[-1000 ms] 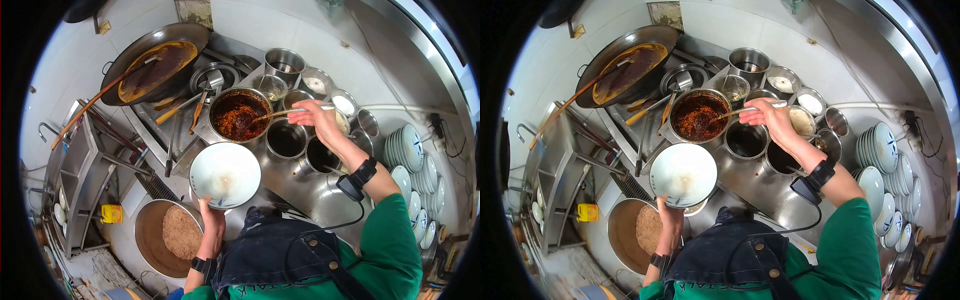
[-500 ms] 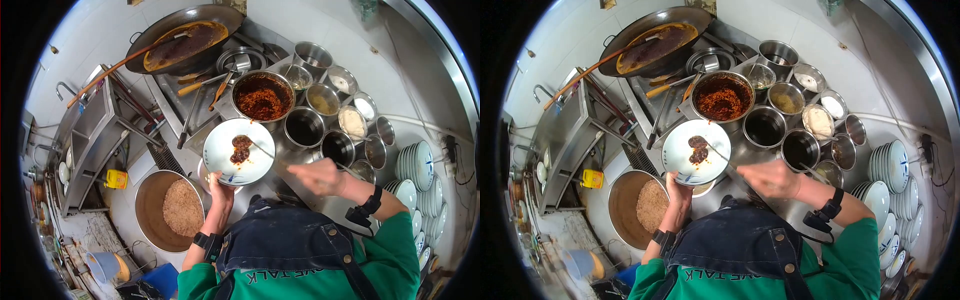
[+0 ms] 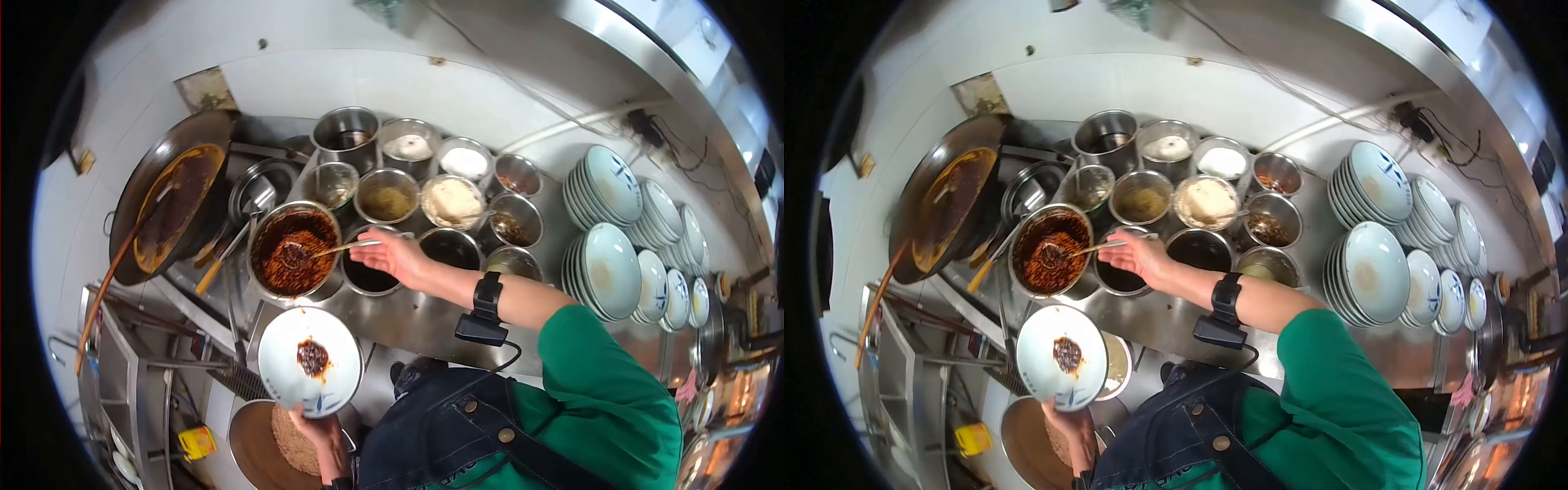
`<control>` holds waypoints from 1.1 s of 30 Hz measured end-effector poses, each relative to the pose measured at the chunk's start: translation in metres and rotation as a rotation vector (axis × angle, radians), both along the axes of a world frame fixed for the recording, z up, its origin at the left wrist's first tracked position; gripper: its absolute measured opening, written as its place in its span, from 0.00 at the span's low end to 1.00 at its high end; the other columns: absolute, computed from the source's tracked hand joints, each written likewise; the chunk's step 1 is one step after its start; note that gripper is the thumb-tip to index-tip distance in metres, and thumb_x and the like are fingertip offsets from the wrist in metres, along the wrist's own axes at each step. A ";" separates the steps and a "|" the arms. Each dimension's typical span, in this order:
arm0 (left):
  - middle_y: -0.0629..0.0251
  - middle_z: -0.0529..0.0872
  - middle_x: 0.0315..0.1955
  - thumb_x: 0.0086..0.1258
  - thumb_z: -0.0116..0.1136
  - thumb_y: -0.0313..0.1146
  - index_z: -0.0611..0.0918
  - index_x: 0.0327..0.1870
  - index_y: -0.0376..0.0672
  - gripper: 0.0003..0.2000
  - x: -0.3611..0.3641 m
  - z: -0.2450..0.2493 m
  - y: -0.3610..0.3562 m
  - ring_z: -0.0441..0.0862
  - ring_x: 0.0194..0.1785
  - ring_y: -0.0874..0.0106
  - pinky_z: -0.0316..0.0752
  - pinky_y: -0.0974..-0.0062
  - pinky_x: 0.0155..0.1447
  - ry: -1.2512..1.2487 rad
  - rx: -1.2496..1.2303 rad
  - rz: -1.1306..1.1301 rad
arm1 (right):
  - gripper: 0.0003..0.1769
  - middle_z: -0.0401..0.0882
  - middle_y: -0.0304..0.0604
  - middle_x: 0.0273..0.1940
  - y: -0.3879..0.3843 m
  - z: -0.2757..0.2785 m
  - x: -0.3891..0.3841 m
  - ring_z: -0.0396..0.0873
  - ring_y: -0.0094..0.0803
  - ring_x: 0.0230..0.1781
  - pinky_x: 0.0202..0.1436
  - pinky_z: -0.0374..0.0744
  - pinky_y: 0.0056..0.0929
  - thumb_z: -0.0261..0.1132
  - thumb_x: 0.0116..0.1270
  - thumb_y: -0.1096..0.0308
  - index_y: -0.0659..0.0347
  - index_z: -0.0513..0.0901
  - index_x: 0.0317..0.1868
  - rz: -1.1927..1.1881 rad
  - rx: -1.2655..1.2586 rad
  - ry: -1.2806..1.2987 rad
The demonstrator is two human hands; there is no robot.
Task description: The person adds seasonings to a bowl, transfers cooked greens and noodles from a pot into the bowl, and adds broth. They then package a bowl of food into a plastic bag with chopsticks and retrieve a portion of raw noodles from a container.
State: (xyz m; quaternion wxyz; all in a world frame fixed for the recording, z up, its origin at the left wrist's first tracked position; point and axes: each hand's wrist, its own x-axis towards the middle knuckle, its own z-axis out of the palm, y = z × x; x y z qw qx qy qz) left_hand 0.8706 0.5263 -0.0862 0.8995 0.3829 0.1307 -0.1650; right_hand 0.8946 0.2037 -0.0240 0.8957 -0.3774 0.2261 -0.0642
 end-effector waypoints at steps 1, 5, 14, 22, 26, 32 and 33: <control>0.58 0.72 0.49 0.47 0.55 0.39 0.66 0.55 0.39 0.31 -0.002 0.003 0.002 0.71 0.52 0.60 0.68 0.59 0.54 -0.006 0.013 -0.006 | 0.18 0.78 0.53 0.41 -0.001 0.005 -0.005 0.79 0.35 0.41 0.43 0.76 0.24 0.56 0.63 0.58 0.65 0.71 0.45 0.018 -0.020 0.006; 0.61 0.73 0.49 0.47 0.56 0.41 0.67 0.55 0.40 0.31 -0.006 0.020 0.000 0.71 0.52 0.62 0.67 0.60 0.56 0.052 0.011 -0.148 | 0.23 0.79 0.52 0.37 -0.053 0.026 -0.045 0.80 0.32 0.35 0.37 0.78 0.27 0.62 0.58 0.53 0.64 0.75 0.44 0.389 -0.720 0.166; 0.60 0.77 0.42 0.43 0.58 0.40 0.69 0.50 0.37 0.30 0.005 0.059 -0.058 0.76 0.43 0.63 0.74 0.67 0.47 0.037 0.094 -0.147 | 0.11 0.78 0.51 0.25 -0.167 0.021 -0.109 0.78 0.46 0.29 0.33 0.75 0.39 0.63 0.52 0.62 0.61 0.82 0.29 0.422 -2.024 0.637; 0.61 0.77 0.41 0.43 0.57 0.39 0.70 0.50 0.37 0.29 0.022 0.073 -0.091 0.77 0.43 0.64 0.74 0.67 0.47 0.033 0.086 -0.162 | 0.04 0.77 0.45 0.23 -0.172 0.047 -0.105 0.75 0.43 0.20 0.21 0.73 0.38 0.57 0.48 0.76 0.60 0.80 0.23 0.100 -2.192 0.269; 0.61 0.77 0.42 0.44 0.58 0.38 0.69 0.51 0.37 0.29 0.026 0.073 -0.097 0.76 0.44 0.64 0.73 0.67 0.49 0.010 0.102 -0.138 | 0.05 0.78 0.46 0.23 -0.166 0.080 -0.089 0.76 0.37 0.19 0.21 0.75 0.29 0.59 0.55 0.75 0.61 0.82 0.31 -0.118 -2.090 0.043; 0.61 0.76 0.44 0.46 0.58 0.38 0.69 0.51 0.37 0.28 0.031 0.069 -0.103 0.75 0.47 0.64 0.72 0.67 0.52 -0.031 0.102 -0.141 | 0.06 0.71 0.51 0.14 -0.133 0.013 -0.020 0.73 0.46 0.15 0.21 0.71 0.41 0.56 0.51 0.73 0.59 0.75 0.18 0.096 -1.762 -0.016; 0.60 0.75 0.45 0.47 0.58 0.38 0.69 0.52 0.38 0.28 0.032 0.066 -0.102 0.74 0.48 0.63 0.71 0.66 0.53 -0.047 0.109 -0.144 | 0.06 0.71 0.51 0.14 -0.132 0.004 -0.015 0.73 0.46 0.15 0.21 0.71 0.41 0.56 0.51 0.73 0.59 0.75 0.18 0.096 -1.757 -0.017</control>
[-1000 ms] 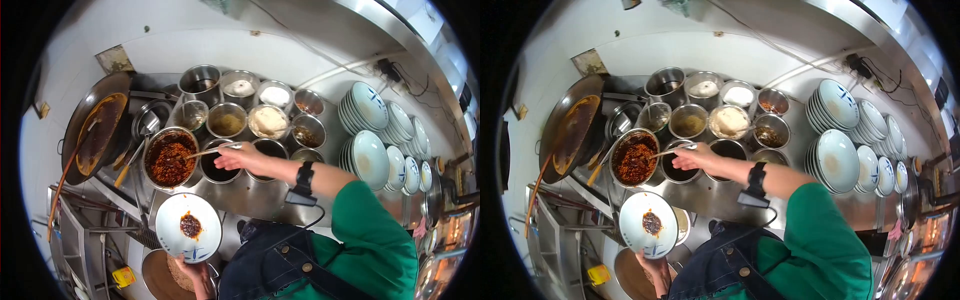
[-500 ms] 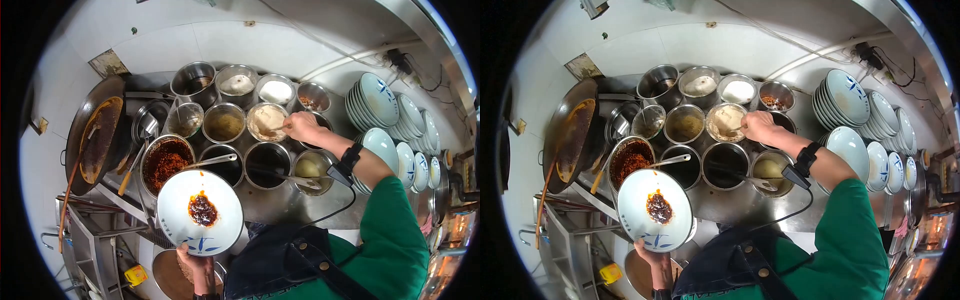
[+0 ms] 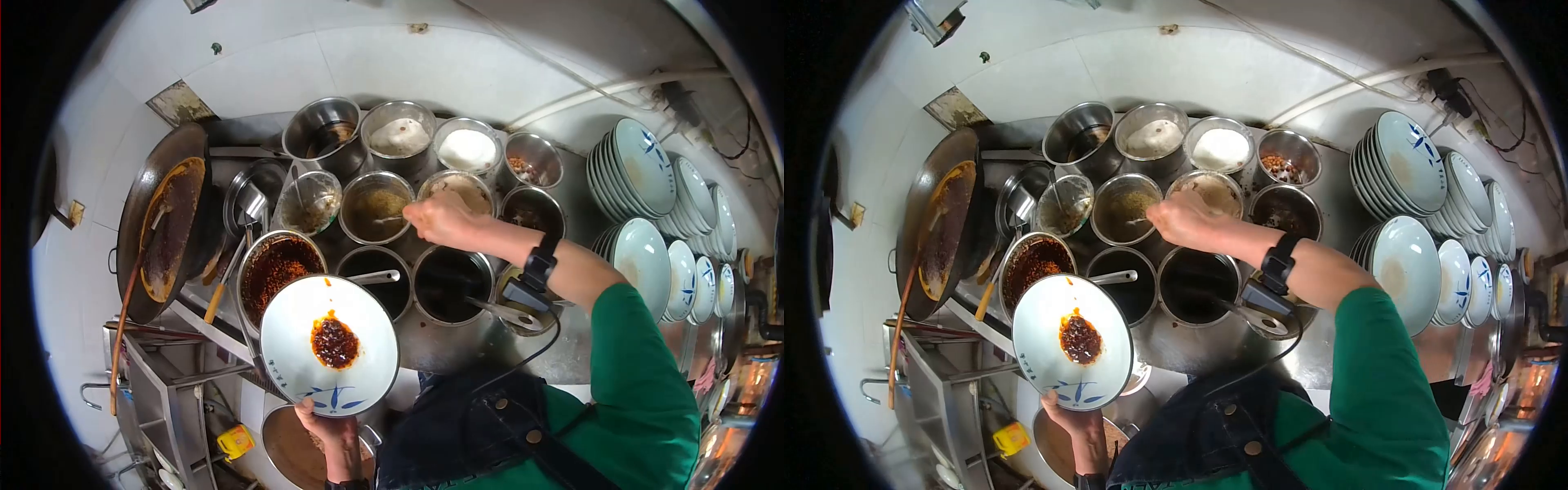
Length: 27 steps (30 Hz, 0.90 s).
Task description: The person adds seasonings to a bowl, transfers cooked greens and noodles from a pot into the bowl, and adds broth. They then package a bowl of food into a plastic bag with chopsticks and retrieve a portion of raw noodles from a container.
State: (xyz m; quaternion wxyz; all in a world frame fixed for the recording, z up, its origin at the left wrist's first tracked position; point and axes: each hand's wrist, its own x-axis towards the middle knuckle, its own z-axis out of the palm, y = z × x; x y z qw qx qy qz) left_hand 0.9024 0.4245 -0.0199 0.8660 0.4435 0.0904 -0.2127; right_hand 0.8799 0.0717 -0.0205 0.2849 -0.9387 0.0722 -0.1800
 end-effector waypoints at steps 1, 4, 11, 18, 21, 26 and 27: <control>0.60 0.75 0.45 0.47 0.58 0.38 0.69 0.52 0.38 0.28 0.001 0.000 0.001 0.74 0.48 0.63 0.71 0.66 0.53 0.000 0.006 0.002 | 0.07 0.71 0.50 0.13 0.001 -0.012 0.005 0.73 0.44 0.14 0.21 0.72 0.40 0.55 0.52 0.73 0.59 0.74 0.18 0.003 0.038 -0.009; 0.60 0.75 0.45 0.47 0.59 0.38 0.69 0.52 0.37 0.28 0.001 0.000 0.001 0.74 0.48 0.63 0.71 0.66 0.54 0.032 -0.022 -0.007 | 0.09 0.75 0.47 0.15 0.004 -0.014 0.004 0.76 0.34 0.14 0.19 0.75 0.32 0.54 0.57 0.72 0.64 0.76 0.21 -0.038 0.390 0.147; 0.62 0.76 0.45 0.46 0.58 0.38 0.70 0.51 0.38 0.28 0.006 0.006 -0.016 0.74 0.49 0.65 0.70 0.66 0.54 0.058 0.002 -0.078 | 0.11 0.78 0.45 0.21 -0.022 0.021 -0.029 0.77 0.25 0.16 0.15 0.71 0.17 0.53 0.62 0.70 0.71 0.78 0.35 -0.397 1.054 0.080; 0.65 0.75 0.46 0.47 0.55 0.38 0.70 0.49 0.41 0.25 0.011 0.007 -0.050 0.72 0.50 0.66 0.67 0.66 0.55 0.094 -0.005 -0.218 | 0.11 0.78 0.40 0.20 0.010 0.109 -0.091 0.77 0.21 0.17 0.15 0.67 0.14 0.54 0.64 0.68 0.67 0.78 0.38 -0.241 0.858 -0.054; 0.66 0.76 0.44 0.46 0.56 0.38 0.71 0.49 0.42 0.25 0.010 0.008 -0.065 0.73 0.49 0.67 0.68 0.66 0.54 0.108 -0.018 -0.275 | 0.11 0.77 0.38 0.18 -0.012 0.068 -0.102 0.76 0.21 0.17 0.17 0.70 0.17 0.54 0.65 0.68 0.66 0.78 0.38 -0.330 0.745 -0.134; 0.66 0.77 0.43 0.48 0.58 0.39 0.71 0.49 0.42 0.24 -0.003 0.018 -0.082 0.74 0.47 0.67 0.69 0.65 0.53 0.072 -0.015 -0.286 | 0.05 0.76 0.44 0.17 -0.037 -0.017 -0.108 0.75 0.33 0.14 0.20 0.74 0.29 0.55 0.49 0.80 0.62 0.71 0.20 -0.255 0.163 -0.086; 0.67 0.77 0.43 0.49 0.58 0.39 0.72 0.49 0.43 0.24 -0.004 0.018 -0.083 0.74 0.47 0.67 0.69 0.65 0.52 0.061 -0.010 -0.281 | 0.06 0.75 0.45 0.17 -0.035 -0.022 -0.106 0.74 0.36 0.15 0.20 0.74 0.31 0.55 0.48 0.81 0.61 0.70 0.19 -0.265 0.106 -0.090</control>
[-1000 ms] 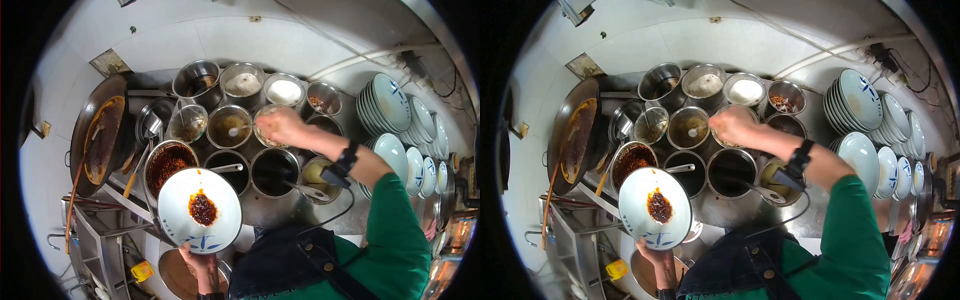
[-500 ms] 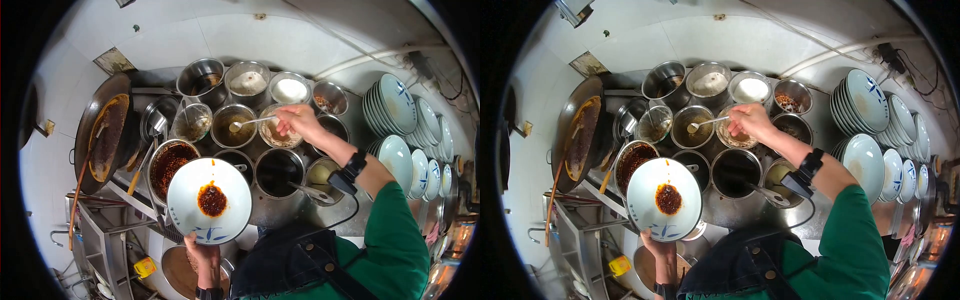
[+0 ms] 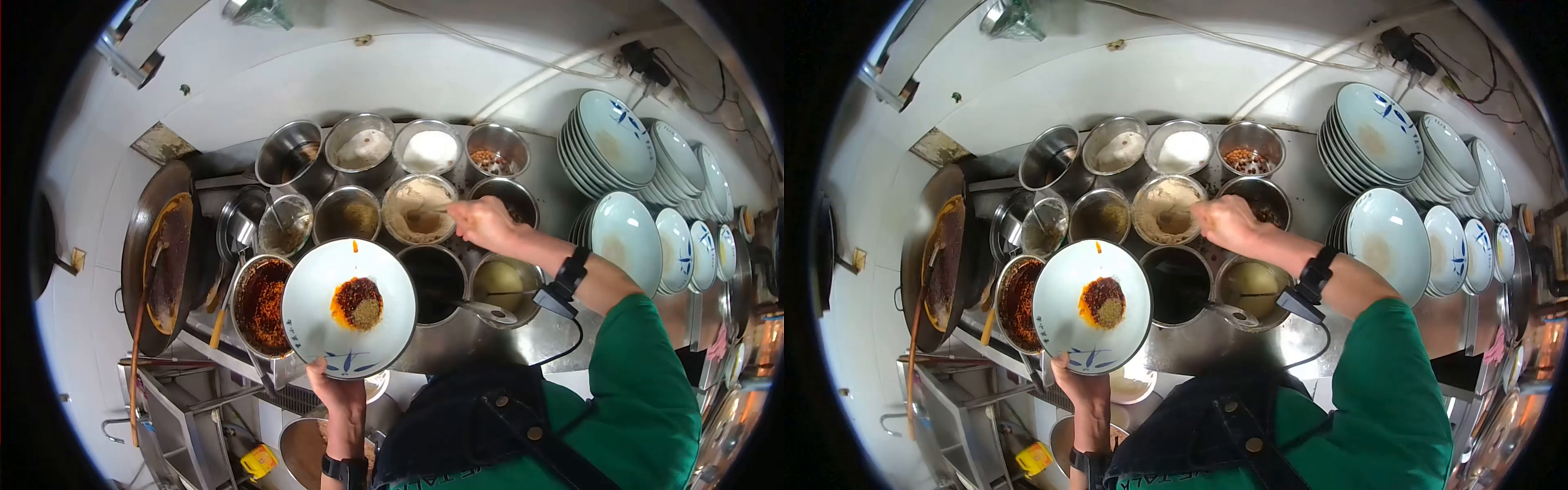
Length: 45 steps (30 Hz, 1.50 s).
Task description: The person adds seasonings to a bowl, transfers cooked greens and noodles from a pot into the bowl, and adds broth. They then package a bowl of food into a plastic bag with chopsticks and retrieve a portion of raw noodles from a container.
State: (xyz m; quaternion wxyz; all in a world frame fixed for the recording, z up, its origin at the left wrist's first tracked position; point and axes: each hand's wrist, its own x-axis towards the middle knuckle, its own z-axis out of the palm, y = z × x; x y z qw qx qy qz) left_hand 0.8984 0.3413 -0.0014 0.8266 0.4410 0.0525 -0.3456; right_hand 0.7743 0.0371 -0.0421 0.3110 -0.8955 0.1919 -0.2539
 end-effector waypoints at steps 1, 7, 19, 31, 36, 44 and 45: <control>0.67 0.77 0.43 0.49 0.58 0.39 0.72 0.49 0.43 0.24 -0.001 -0.001 0.000 0.74 0.47 0.67 0.69 0.65 0.52 0.000 0.007 -0.007 | 0.06 0.75 0.45 0.17 0.004 -0.004 0.001 0.74 0.39 0.15 0.20 0.74 0.33 0.54 0.46 0.82 0.61 0.69 0.18 -0.010 -0.054 0.005; 0.66 0.77 0.43 0.51 0.58 0.38 0.72 0.48 0.42 0.22 0.002 -0.008 -0.003 0.74 0.47 0.68 0.69 0.66 0.52 -0.005 -0.012 -0.020 | 0.10 0.78 0.43 0.19 -0.006 0.014 -0.018 0.77 0.23 0.15 0.16 0.71 0.17 0.54 0.63 0.68 0.66 0.79 0.34 -0.272 0.836 0.016; 0.68 0.76 0.45 0.48 0.55 0.36 0.71 0.50 0.44 0.24 0.018 -0.016 -0.066 0.73 0.49 0.67 0.67 0.67 0.55 0.086 -0.040 -0.190 | 0.06 0.78 0.43 0.18 -0.058 0.044 0.001 0.77 0.25 0.16 0.22 0.74 0.24 0.54 0.60 0.74 0.64 0.79 0.31 -0.299 0.326 -0.143; 0.65 0.74 0.47 0.48 0.54 0.38 0.69 0.52 0.45 0.26 0.023 -0.016 -0.091 0.71 0.51 0.66 0.68 0.62 0.54 -0.023 0.013 -0.197 | 0.10 0.79 0.45 0.21 -0.083 0.032 0.006 0.77 0.25 0.16 0.17 0.72 0.19 0.54 0.62 0.70 0.68 0.78 0.36 -0.408 0.910 -0.241; 0.65 0.75 0.47 0.49 0.52 0.37 0.70 0.51 0.43 0.24 0.031 -0.025 -0.112 0.72 0.51 0.66 0.66 0.64 0.56 0.052 -0.066 -0.252 | 0.11 0.78 0.42 0.21 -0.058 0.098 -0.014 0.75 0.23 0.17 0.20 0.72 0.18 0.54 0.63 0.68 0.67 0.78 0.38 -0.269 0.711 -0.217; 0.64 0.75 0.45 0.46 0.57 0.40 0.70 0.52 0.43 0.28 0.022 -0.006 -0.118 0.72 0.50 0.64 0.66 0.62 0.55 0.025 -0.088 -0.282 | 0.17 0.80 0.44 0.24 -0.141 0.048 0.000 0.79 0.31 0.22 0.30 0.76 0.28 0.48 0.63 0.61 0.64 0.79 0.34 -0.519 0.566 -0.009; 0.64 0.75 0.45 0.45 0.58 0.41 0.70 0.52 0.43 0.29 0.020 -0.002 -0.114 0.72 0.50 0.64 0.66 0.61 0.55 0.015 -0.074 -0.274 | 0.17 0.80 0.44 0.24 -0.156 0.030 -0.001 0.79 0.31 0.22 0.30 0.76 0.28 0.48 0.63 0.61 0.64 0.79 0.34 -0.525 0.563 -0.006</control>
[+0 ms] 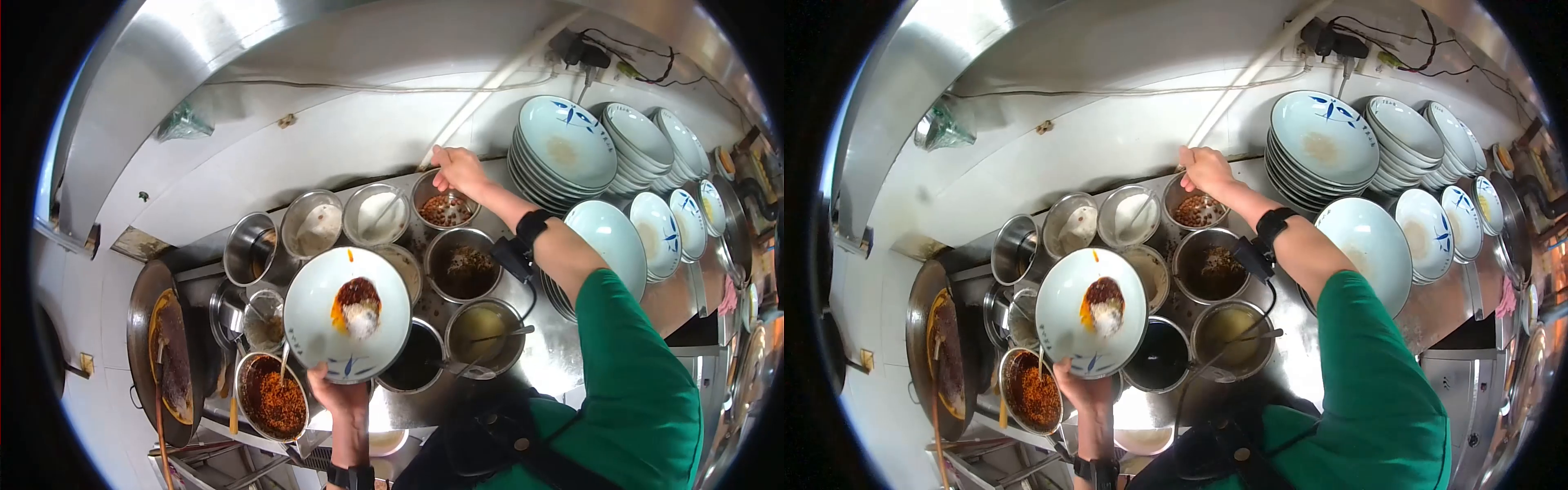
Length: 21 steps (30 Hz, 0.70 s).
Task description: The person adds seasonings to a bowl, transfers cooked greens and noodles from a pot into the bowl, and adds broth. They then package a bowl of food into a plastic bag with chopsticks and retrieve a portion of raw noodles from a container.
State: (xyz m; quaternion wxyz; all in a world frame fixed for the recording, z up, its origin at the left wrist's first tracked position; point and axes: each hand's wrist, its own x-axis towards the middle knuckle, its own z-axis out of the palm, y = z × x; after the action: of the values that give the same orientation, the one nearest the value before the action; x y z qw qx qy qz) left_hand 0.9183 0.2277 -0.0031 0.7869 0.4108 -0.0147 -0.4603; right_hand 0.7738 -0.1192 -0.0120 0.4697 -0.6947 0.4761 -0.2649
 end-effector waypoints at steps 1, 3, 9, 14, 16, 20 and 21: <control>0.64 0.75 0.45 0.44 0.59 0.40 0.70 0.52 0.42 0.29 -0.001 0.002 0.004 0.73 0.49 0.63 0.67 0.59 0.54 0.014 0.007 0.015 | 0.17 0.79 0.44 0.23 -0.018 -0.029 -0.001 0.78 0.30 0.20 0.28 0.76 0.27 0.50 0.63 0.60 0.65 0.78 0.36 0.055 0.008 0.067; 0.64 0.75 0.44 0.44 0.59 0.39 0.70 0.52 0.43 0.29 0.000 -0.003 0.011 0.73 0.49 0.63 0.69 0.60 0.53 0.050 0.007 0.003 | 0.13 0.80 0.47 0.27 -0.020 -0.041 0.003 0.80 0.36 0.25 0.30 0.77 0.30 0.53 0.61 0.65 0.65 0.79 0.37 0.206 0.012 0.440; 0.64 0.77 0.44 0.44 0.60 0.37 0.71 0.51 0.43 0.28 -0.004 -0.001 0.019 0.75 0.47 0.65 0.71 0.60 0.50 0.053 0.060 0.045 | 0.16 0.75 0.53 0.47 0.002 -0.072 0.019 0.74 0.42 0.49 0.48 0.74 0.37 0.52 0.54 0.72 0.65 0.79 0.43 0.583 -0.207 0.934; 0.60 0.75 0.46 0.44 0.61 0.36 0.69 0.52 0.40 0.30 -0.002 -0.010 0.023 0.72 0.49 0.61 0.69 0.60 0.53 0.052 0.040 0.048 | 0.14 0.78 0.52 0.41 -0.008 -0.076 0.011 0.78 0.42 0.42 0.41 0.77 0.35 0.54 0.51 0.73 0.69 0.79 0.39 0.586 -0.228 0.855; 0.61 0.75 0.46 0.44 0.60 0.36 0.70 0.51 0.40 0.28 -0.003 -0.012 0.021 0.72 0.49 0.61 0.69 0.60 0.53 0.044 0.044 0.045 | 0.08 0.80 0.48 0.28 -0.001 -0.033 0.003 0.80 0.31 0.29 0.30 0.78 0.26 0.58 0.50 0.75 0.68 0.81 0.30 0.535 0.040 0.712; 0.63 0.76 0.44 0.44 0.58 0.37 0.72 0.49 0.41 0.26 -0.010 -0.019 0.014 0.73 0.49 0.63 0.69 0.61 0.53 0.056 0.055 0.035 | 0.08 0.81 0.41 0.30 0.029 0.033 -0.005 0.80 0.22 0.27 0.25 0.76 0.17 0.61 0.55 0.69 0.66 0.81 0.33 0.582 0.180 0.099; 0.64 0.77 0.45 0.46 0.58 0.37 0.72 0.50 0.41 0.26 -0.013 -0.020 0.012 0.73 0.49 0.65 0.69 0.62 0.53 0.058 0.036 -0.008 | 0.10 0.81 0.42 0.31 0.056 0.061 -0.007 0.80 0.23 0.28 0.26 0.76 0.18 0.61 0.56 0.69 0.66 0.80 0.35 0.668 0.175 0.061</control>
State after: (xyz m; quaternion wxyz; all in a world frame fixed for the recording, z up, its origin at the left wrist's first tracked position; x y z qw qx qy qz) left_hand 0.9055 0.2393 -0.0226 0.7775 0.4112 0.0147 -0.4755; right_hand 0.7667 -0.0635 0.0491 0.5736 -0.7770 0.2569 -0.0336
